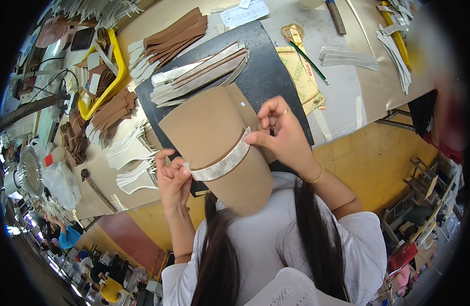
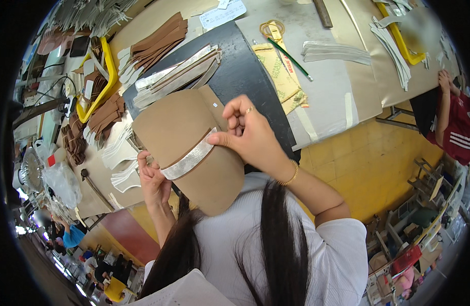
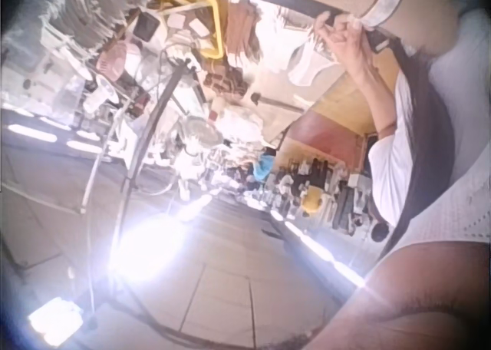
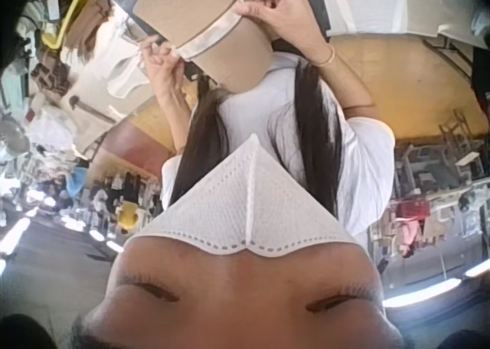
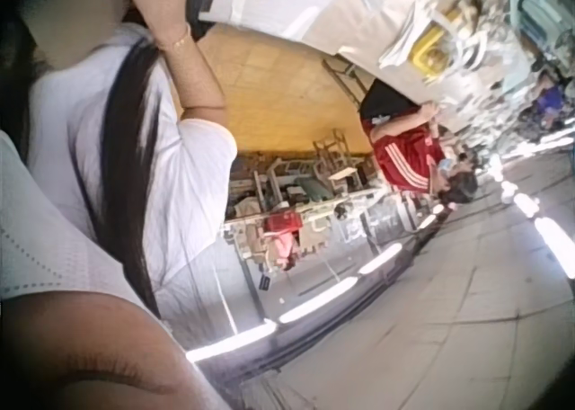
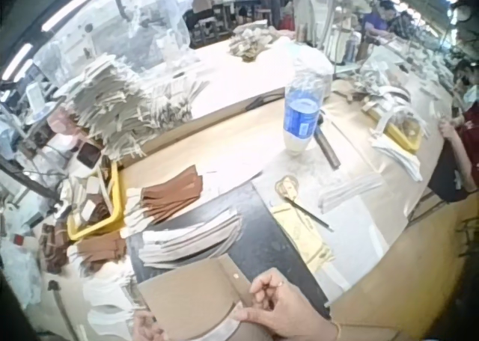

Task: The person repeatedly picks white elastic strips and wraps them around a brown cardboard template on the table, then places the strips aside. The workspace contains stacks of brown and white fabric pieces, tools, and a water bottle.

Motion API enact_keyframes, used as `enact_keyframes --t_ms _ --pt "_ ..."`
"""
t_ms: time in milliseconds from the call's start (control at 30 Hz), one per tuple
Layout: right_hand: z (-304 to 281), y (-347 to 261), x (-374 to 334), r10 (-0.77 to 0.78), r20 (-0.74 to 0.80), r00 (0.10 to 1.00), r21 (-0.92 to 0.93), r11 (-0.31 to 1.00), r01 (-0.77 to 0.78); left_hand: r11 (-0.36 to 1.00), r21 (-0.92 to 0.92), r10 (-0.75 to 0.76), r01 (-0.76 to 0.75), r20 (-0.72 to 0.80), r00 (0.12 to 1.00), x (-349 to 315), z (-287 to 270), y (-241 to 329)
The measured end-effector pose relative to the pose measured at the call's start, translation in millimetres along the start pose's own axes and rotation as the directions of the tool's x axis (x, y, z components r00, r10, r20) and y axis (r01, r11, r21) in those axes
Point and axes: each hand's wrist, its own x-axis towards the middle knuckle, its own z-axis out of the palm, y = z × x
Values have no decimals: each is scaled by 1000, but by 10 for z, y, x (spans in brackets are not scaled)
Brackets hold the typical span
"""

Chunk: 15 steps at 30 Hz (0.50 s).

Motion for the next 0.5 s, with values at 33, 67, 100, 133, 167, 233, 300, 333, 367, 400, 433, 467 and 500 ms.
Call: enact_keyframes --t_ms 33,67,100,133,167,233,300,333,367,400,433,467,500 --pt "28 64 -47 -141 -56 988 -131 982 133 1000 2 -2 2 -2 1000 1 -5 0" --pt "66 36 -87 -252 -51 966 -219 947 235 1000 -3 -7 7 3 1000 5 -1 5" --pt "92 9 -122 -358 -37 933 -304 893 331 1000 -7 -11 11 9 1000 7 6 13" --pt "85 23 -150 -386 14 923 -366 857 364 1000 -11 -14 14 14 1000 5 7 19" --pt "58 61 -180 -411 64 910 -424 814 397 1000 -8 -20 20 10 1000 9 5 20" --pt "52 135 -229 -443 165 881 -496 735 463 1000 -1 -30 30 3 1000 -4 -14 33" --pt "-36 157 -255 -464 257 848 -557 646 522 1000 9 5 -5 0 1000 3 -32 22" --pt "-23 163 -293 -427 276 861 -600 624 501 1000 6 23 -23 7 1000 -12 -22 -5" --pt "-53 130 -302 -401 326 856 -639 574 512 999 18 36 -35 -61 998 -3 64 -24" --pt "-57 90 -306 -389 353 851 -622 582 523 998 38 49 -44 -130 990 -26 133 -8" --pt "-96 41 -305 -375 376 847 -606 592 531 999 25 39 -37 -53 998 -28 129 -17" --pt "-145 11 -289 -346 405 846 -615 582 532 999 16 35 -35 13 999 -34 54 6" --pt "-178 -41 -268 -391 307 868 -582 644 496 999 18 36 -37 74 997 -33 29 47"
